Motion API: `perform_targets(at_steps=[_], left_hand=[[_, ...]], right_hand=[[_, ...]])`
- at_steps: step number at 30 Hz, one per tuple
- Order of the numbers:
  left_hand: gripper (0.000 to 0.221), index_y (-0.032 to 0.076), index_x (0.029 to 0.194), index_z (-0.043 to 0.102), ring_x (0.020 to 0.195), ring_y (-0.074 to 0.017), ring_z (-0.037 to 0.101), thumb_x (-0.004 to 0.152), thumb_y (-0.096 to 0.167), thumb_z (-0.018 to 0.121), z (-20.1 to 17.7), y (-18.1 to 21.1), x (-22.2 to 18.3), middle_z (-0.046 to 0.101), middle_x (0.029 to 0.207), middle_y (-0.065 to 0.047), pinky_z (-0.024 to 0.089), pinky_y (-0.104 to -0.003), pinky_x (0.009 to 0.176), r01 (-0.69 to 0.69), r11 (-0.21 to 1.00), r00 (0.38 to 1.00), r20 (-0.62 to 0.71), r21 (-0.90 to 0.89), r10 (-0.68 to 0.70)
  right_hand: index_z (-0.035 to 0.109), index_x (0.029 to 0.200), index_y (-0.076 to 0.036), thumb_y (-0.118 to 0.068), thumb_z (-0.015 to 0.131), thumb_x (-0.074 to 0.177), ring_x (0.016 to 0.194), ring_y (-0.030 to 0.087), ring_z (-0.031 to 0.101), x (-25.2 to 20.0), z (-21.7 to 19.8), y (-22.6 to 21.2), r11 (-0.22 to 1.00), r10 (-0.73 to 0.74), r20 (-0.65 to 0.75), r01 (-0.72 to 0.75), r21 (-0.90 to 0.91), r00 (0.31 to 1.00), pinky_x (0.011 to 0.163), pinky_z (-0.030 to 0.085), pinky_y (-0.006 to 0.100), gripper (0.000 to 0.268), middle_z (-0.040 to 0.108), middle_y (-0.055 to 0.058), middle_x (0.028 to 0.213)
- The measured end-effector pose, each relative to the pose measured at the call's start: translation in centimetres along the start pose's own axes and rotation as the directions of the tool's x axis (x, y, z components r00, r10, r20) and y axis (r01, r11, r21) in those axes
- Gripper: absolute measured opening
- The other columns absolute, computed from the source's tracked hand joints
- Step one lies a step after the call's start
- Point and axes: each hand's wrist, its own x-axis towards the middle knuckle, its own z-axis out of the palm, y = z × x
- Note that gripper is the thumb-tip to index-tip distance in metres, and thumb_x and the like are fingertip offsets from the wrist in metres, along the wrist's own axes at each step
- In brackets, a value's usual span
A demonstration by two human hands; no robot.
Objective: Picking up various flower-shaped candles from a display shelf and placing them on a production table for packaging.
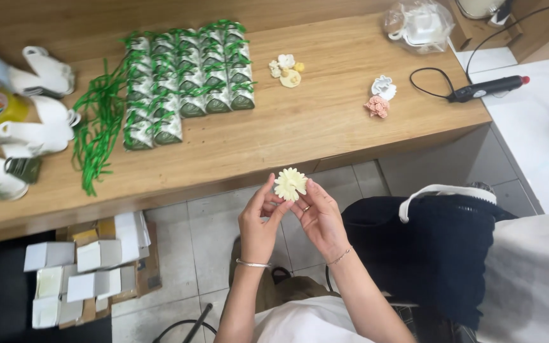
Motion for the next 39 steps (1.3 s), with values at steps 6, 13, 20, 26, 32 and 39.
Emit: perform_targets(at_steps=[6, 13, 20, 26, 32, 39], left_hand=[[0.064, 0.009, 0.143, 0.059, 0.070, -0.0094, 0.070, 0.083, 0.011, 0.082, 1.3, -2.8, 8.8, 0.076, 0.086, -0.004, 0.057, -0.027, 0.066, 0.007, 0.999, 0.987, 0.162, 0.037, -0.013], [0.056, 0.006, 0.137, 0.060, 0.081, -0.0152, 0.075, 0.085, 0.014, 0.079, -0.2, -4.4, 20.7, 0.075, 0.104, -0.009, 0.061, -0.029, 0.072, -0.003, 0.992, 0.899, 0.434, 0.129, -0.054], [0.038, 0.006, 0.119, 0.068, 0.102, -0.0263, 0.071, 0.088, 0.027, 0.073, -3.3, -9.0, 25.9, 0.069, 0.116, -0.012, 0.057, -0.039, 0.087, -0.099, 0.878, 0.741, 0.624, 0.468, -0.249], [0.047, 0.010, 0.129, 0.060, 0.115, -0.0354, 0.062, 0.089, 0.034, 0.071, -3.3, -10.9, 27.4, 0.061, 0.129, -0.015, 0.052, -0.045, 0.094, -0.124, 0.712, 0.574, 0.635, 0.691, -0.516], [0.053, 0.013, 0.135, 0.057, 0.118, -0.0352, 0.062, 0.091, 0.039, 0.069, -2.2, -9.8, 28.6, 0.058, 0.134, -0.015, 0.052, -0.045, 0.097, 0.005, 0.653, 0.592, 0.524, 0.758, -0.612], [0.057, 0.011, 0.139, 0.053, 0.120, -0.0341, 0.062, 0.092, 0.039, 0.067, 0.2, -10.4, 29.8, 0.058, 0.136, -0.015, 0.052, -0.044, 0.097, 0.083, 0.610, 0.609, 0.444, 0.788, -0.657]], right_hand=[[0.065, 0.120, -0.003, -0.022, 0.062, 0.101, 0.106, 0.023, 0.068, 8.0, -1.3, -0.5, 0.999, -0.039, -0.131, 0.043, 0.022, 0.991, 0.086, 0.059, 0.038, 0.026, 0.072, 0.012, 0.117], [0.063, 0.120, 0.001, -0.019, 0.064, 0.099, 0.107, 0.025, 0.069, 18.9, -3.2, -2.1, 0.994, -0.056, -0.350, 0.086, 0.073, 0.935, 0.095, 0.059, 0.040, 0.029, 0.069, 0.013, 0.115], [0.058, 0.123, -0.001, -0.016, 0.063, 0.099, 0.114, 0.031, 0.067, 27.9, -10.8, -2.0, 0.982, -0.023, -0.480, 0.109, 0.152, 0.877, 0.102, 0.057, 0.044, 0.029, 0.065, 0.016, 0.123], [0.059, 0.130, -0.002, -0.015, 0.064, 0.099, 0.116, 0.031, 0.065, 36.4, -18.6, -2.2, 0.970, 0.080, -0.490, 0.045, 0.239, 0.868, 0.099, 0.056, 0.039, 0.033, 0.065, 0.016, 0.127], [0.057, 0.130, -0.002, -0.010, 0.061, 0.100, 0.114, 0.033, 0.067, 44.8, -21.4, -2.7, 0.982, 0.099, -0.543, 0.007, 0.190, 0.834, 0.097, 0.059, 0.040, 0.032, 0.065, 0.020, 0.126], [0.053, 0.131, 0.005, -0.005, 0.057, 0.102, 0.113, 0.037, 0.067, 49.3, -21.0, -3.9, 0.989, 0.081, -0.565, 0.005, 0.149, 0.821, 0.098, 0.061, 0.044, 0.031, 0.062, 0.022, 0.121]])
